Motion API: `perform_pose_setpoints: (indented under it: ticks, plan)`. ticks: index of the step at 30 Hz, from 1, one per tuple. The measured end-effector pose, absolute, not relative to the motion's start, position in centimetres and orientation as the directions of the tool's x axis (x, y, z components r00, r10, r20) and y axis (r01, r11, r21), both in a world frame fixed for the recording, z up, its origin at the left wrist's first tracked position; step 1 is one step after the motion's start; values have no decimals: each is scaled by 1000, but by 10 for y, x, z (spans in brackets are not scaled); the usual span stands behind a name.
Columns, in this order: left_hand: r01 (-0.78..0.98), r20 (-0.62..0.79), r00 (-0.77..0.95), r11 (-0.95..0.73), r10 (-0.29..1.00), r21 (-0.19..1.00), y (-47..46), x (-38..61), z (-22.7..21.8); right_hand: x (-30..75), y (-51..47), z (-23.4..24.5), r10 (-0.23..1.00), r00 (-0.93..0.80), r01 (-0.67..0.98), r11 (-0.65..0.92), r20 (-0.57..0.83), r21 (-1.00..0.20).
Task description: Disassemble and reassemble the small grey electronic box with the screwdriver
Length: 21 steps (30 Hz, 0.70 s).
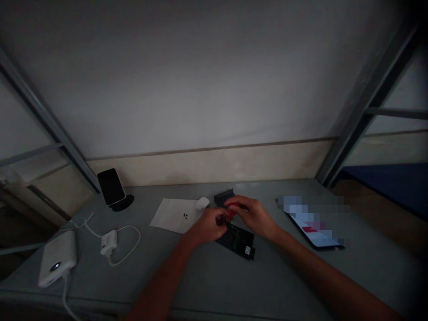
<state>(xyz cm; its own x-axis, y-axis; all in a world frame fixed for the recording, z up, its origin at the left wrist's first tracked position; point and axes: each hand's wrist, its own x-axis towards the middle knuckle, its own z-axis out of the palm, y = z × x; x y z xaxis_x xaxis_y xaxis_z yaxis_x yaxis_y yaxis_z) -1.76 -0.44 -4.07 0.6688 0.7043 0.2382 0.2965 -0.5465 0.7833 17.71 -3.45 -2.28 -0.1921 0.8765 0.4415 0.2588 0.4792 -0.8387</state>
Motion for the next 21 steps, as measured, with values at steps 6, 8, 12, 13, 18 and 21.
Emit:
perform_pose_setpoints:
  ticks: [6, 8, 12, 13, 18, 21]
  plan:
    - [285, 242, 673, -547, 699, 787, -5, -17, -40, 180, -33, -24, 861, -217, 330, 509, 461, -795]
    - [281, 244, 671, -544, 700, 791, -5, -17, -39, 180, -34, -23, 848, -229, 345, 530, 478, -775]
    - [271, 242, 673, -538, 699, 798, -6, -17, -39, 181, -35, -21, 842, -239, 367, 540, 485, -757]
    - [269, 242, 675, -537, 697, 799, -6, -17, -40, 181, -35, -21, 842, -241, 371, 539, 483, -756]
    - [277, 240, 680, -545, 693, 792, -4, -18, -42, 180, -38, -15, 832, -291, 344, 552, 473, -759]
    - [278, 228, 689, -541, 688, 793, -4, -19, -43, 180, -41, -12, 819, -344, 312, 560, 458, -767]
